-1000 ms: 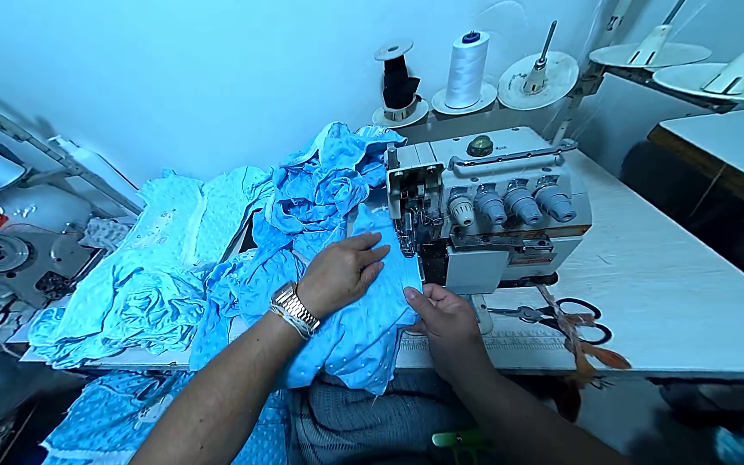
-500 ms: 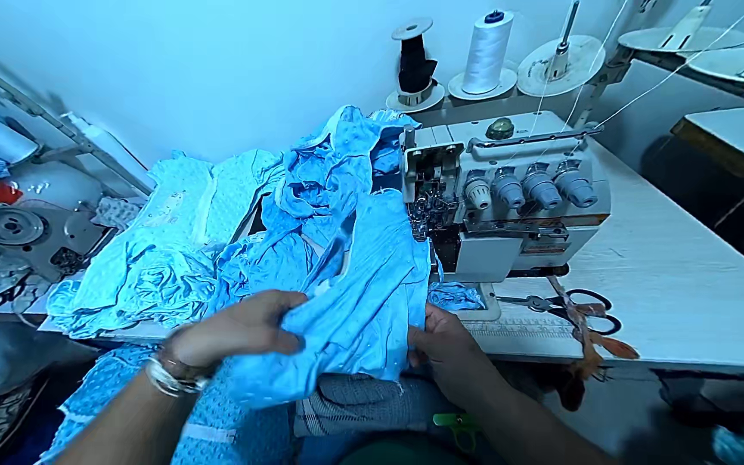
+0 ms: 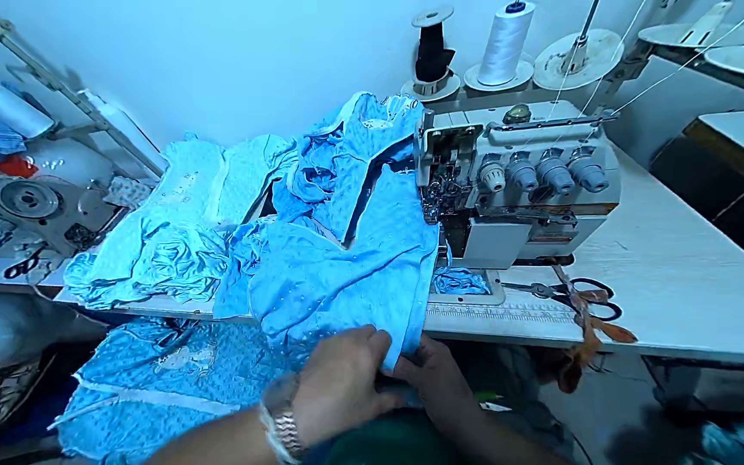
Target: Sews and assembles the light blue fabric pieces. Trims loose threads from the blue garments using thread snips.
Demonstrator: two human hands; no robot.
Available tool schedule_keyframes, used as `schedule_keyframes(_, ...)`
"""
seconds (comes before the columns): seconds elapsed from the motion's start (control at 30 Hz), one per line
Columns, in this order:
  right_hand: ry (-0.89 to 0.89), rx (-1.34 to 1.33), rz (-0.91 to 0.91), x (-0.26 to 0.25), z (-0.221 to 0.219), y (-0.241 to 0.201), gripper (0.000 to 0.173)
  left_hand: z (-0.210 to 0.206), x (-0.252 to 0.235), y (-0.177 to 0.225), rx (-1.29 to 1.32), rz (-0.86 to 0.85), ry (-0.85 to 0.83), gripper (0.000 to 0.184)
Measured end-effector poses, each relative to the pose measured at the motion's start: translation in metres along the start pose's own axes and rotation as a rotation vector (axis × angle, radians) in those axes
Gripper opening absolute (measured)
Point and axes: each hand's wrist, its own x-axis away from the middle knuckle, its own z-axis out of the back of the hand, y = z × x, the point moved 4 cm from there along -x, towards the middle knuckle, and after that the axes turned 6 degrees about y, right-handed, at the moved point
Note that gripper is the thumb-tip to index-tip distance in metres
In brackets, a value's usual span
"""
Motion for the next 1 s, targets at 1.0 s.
schedule_keyframes(1.0,-0.035,0.266,-0.016,0.041,-0.034,-0.001,0.018,0.008,0.080,-0.019,0.483,0.188,0.507,0.010)
